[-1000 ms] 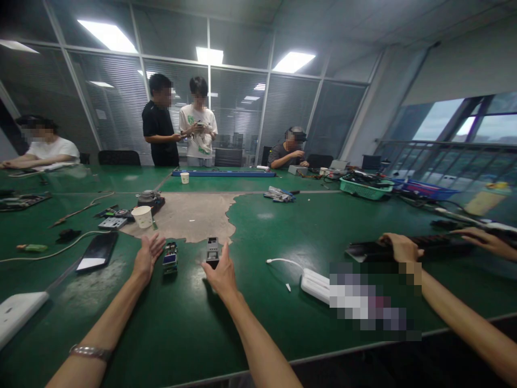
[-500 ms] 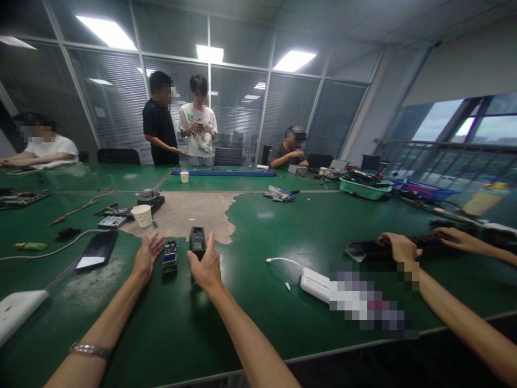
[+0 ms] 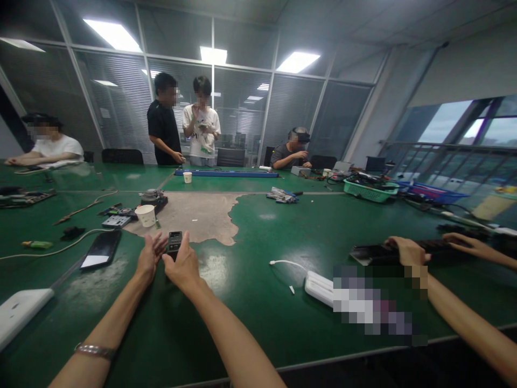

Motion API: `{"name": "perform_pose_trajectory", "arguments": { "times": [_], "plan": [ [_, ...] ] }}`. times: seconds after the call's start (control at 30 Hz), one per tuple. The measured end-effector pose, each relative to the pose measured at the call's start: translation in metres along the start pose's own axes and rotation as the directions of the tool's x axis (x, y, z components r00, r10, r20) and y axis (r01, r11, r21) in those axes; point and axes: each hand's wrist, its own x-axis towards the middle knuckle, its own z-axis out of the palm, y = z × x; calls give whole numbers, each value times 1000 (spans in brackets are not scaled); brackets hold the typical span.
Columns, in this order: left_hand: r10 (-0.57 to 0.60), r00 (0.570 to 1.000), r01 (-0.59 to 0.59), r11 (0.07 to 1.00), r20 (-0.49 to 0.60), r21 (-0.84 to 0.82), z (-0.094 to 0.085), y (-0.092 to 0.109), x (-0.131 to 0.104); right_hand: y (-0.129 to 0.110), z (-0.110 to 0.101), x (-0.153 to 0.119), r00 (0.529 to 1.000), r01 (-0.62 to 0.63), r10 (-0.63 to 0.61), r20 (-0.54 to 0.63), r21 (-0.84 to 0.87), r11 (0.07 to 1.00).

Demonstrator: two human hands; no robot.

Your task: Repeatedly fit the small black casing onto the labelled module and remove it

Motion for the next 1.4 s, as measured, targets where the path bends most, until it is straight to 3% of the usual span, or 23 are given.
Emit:
{"name": "perform_pose_trajectory", "arguments": {
  "times": [0.33, 0.6, 0.9, 1.17, 1.4],
  "plan": [
    [-15, 999, 16, 1000, -38, 15, 2, 2, 0, 3, 10, -14, 997, 20, -11, 72, -114, 993],
    [-10, 1000, 10, 1000, -7, 5, 0, -1, 2, 21, 14, -23, 999, -17, 19, 49, -41, 999],
    [-11, 1000, 12, 1000, -18, 13, 1, 1, 1, 10, 21, -16, 1000, -24, 24, 5, -12, 1000],
    [-19, 1000, 19, 1000, -13, 5, 1, 1, 0, -6, -17, 3, 988, 15, -4, -156, 71, 997],
    [-15, 1000, 15, 1000, -2, 27, 2, 2, -2, 40, -59, -8, 970, -95, 94, -225, 6, 995]
  ]
}}
